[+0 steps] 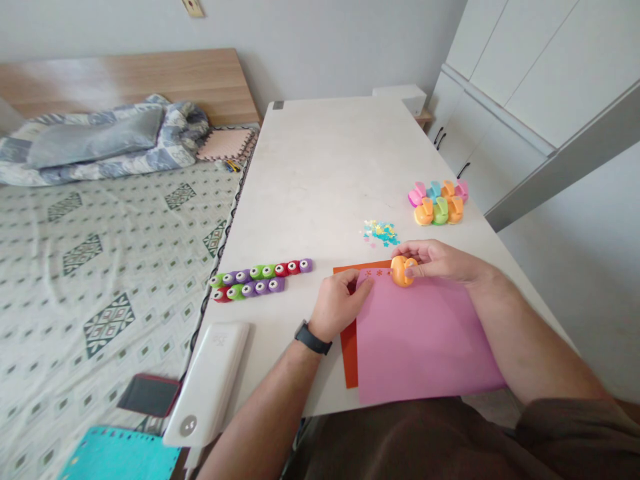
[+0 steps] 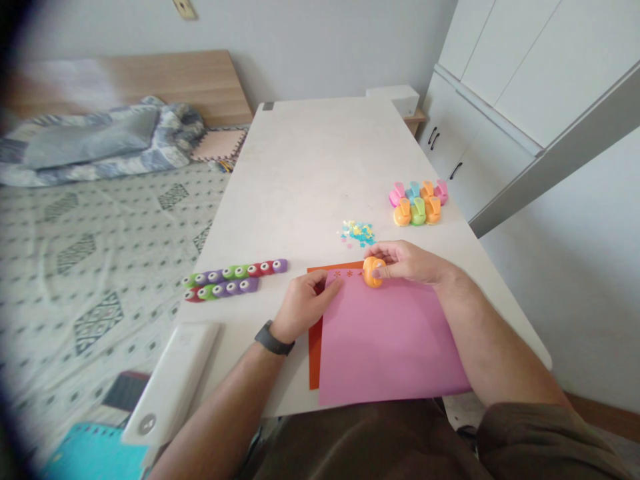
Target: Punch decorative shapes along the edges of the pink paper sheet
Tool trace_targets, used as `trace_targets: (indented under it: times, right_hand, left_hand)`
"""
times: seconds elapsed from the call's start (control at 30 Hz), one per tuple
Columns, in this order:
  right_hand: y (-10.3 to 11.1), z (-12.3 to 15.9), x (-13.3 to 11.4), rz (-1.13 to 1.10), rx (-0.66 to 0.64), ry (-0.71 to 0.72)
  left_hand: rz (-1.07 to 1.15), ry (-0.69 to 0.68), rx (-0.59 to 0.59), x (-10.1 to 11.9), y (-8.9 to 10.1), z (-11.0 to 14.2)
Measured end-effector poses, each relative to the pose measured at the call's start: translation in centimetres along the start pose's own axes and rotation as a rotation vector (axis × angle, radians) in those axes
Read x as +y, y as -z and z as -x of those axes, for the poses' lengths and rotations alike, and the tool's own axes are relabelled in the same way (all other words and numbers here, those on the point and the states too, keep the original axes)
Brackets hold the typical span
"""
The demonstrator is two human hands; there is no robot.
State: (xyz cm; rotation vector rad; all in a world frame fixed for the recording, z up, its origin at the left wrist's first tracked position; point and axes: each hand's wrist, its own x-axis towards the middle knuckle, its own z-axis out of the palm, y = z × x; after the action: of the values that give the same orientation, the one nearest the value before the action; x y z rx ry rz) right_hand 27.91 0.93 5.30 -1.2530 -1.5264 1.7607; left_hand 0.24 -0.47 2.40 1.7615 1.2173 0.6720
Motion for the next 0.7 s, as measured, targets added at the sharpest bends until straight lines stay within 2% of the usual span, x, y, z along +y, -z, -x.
trace_targets:
  times: [0.27, 0.7]
  right_hand:
    - [-0.45, -0.28, -0.1, -0.024, 0.076, -0.013]
    - [-0.26, -0.26, -0.03, -0.031, 0.055, -0.009]
  left_hand:
    - [0.007, -0.002, -0.001, -0.06, -0.12, 0.07]
    - [0.03, 0.018, -0.009, 0.06, 0.03, 0.07]
